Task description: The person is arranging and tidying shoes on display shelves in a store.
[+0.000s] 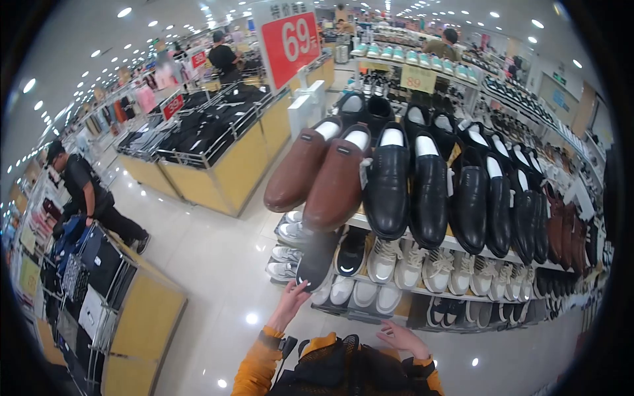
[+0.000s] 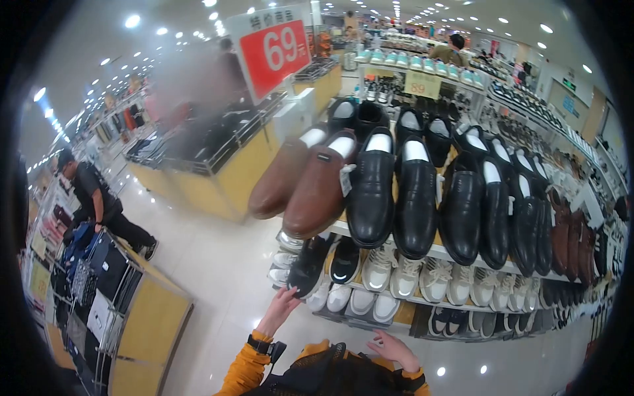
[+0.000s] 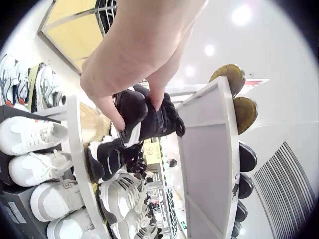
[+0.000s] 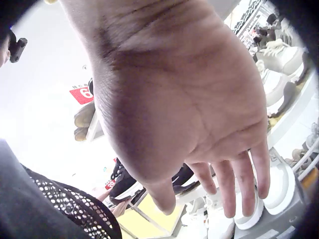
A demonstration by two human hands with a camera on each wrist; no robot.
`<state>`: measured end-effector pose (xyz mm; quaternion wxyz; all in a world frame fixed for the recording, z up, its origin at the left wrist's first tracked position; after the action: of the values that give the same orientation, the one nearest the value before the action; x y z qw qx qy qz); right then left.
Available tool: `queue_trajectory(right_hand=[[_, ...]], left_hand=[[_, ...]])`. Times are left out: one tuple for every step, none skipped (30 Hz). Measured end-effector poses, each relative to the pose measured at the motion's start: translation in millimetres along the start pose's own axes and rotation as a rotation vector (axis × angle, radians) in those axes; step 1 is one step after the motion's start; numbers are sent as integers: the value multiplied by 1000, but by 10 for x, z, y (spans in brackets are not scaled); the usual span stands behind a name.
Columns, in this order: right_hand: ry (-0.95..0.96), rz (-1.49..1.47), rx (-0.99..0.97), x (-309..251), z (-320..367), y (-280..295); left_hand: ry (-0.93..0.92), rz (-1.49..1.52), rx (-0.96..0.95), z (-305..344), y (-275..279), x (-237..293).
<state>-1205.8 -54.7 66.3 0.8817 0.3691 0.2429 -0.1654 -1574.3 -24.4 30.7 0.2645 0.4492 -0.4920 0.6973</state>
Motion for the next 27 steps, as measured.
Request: queue_trajectory(right_hand=[[-1,-20,-58,-132,-38,31],[-4,-42,-118,-209,-60,8],[5,-34,-132,-209,-173,-43],[104,-144,-89,-249,-374,-53],[203,-257,-44,-320,-520,-55],[209,-274,21,-401,-631,-23],[213,-290,87,-559,-685,60],[216,-284,76,-724,-724,74],[195,-540,70,-909,-742,146],[168,-797,64,-1017,-766,201],[168,-794,58,-1098,-804,222],[153,-886,-109,-1183,-852,146],[136,-975,-278,-1256,-865,39],[134,-974,-282,-1291,-855,-5],[145,-825,-269,-1337,-833,-63],[155,-677,-254,-1374,-820,-127],[83,-758,-315,-1316,-830,-215],[83,-761,-312,-1296,-802,-241],[37,-737,-353,-1273,-717,-291],[-11,-715,-392,-1257,-620,-335],[-96,-709,-358,-1295,-470,-336],[-103,-724,-345,-1252,-447,-391],[-70,-620,-340,-1166,-413,-466],[-38,-514,-331,-1081,-387,-525],[-173,-469,-331,-929,-371,-586],[-182,-483,-313,-869,-314,-627],[-177,-575,-351,-849,-208,-675]], left_hand=[[110,124,36,158,32,45],[222,249,71,342,26,109],[238,248,68,484,51,179],[232,248,84,614,121,234],[251,184,61,749,203,261],[270,120,38,866,305,261],[291,112,18,980,404,249],[288,115,31,1080,511,244],[296,95,-1,1185,556,271],[304,75,-36,1275,613,282],[331,51,-64,1359,710,248],[331,52,-58,1396,761,298],[380,-5,-104,1467,792,318],[430,-62,-151,1540,817,337],[456,-86,-156,1578,805,424],[455,-88,-155,1586,846,481],[480,-105,-159,1589,898,513],[505,-122,-163,1580,953,538],[507,-124,-169,1544,996,580],[526,-177,-222,1506,1022,608],[548,-231,-279,1474,1054,632],[558,-237,-296,1425,1107,653],[631,-260,-328,1385,1160,624],[701,-283,-361,1338,1187,593],[707,-288,-385,1269,1134,658],[697,-406,-520,1209,1058,735],[682,-520,-657,1130,968,797]])
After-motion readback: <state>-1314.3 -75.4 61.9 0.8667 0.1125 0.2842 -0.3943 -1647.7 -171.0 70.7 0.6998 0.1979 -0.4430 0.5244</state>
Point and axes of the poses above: each hand's wrist, its own z-axis away from the middle knuckle, its own y-axis out of the back of the hand, x = y × z, the point moved 7 cm from there along -z, towards the middle knuckle, and after that the axes turned 11 degrees about -y, right-handed, at the moved point
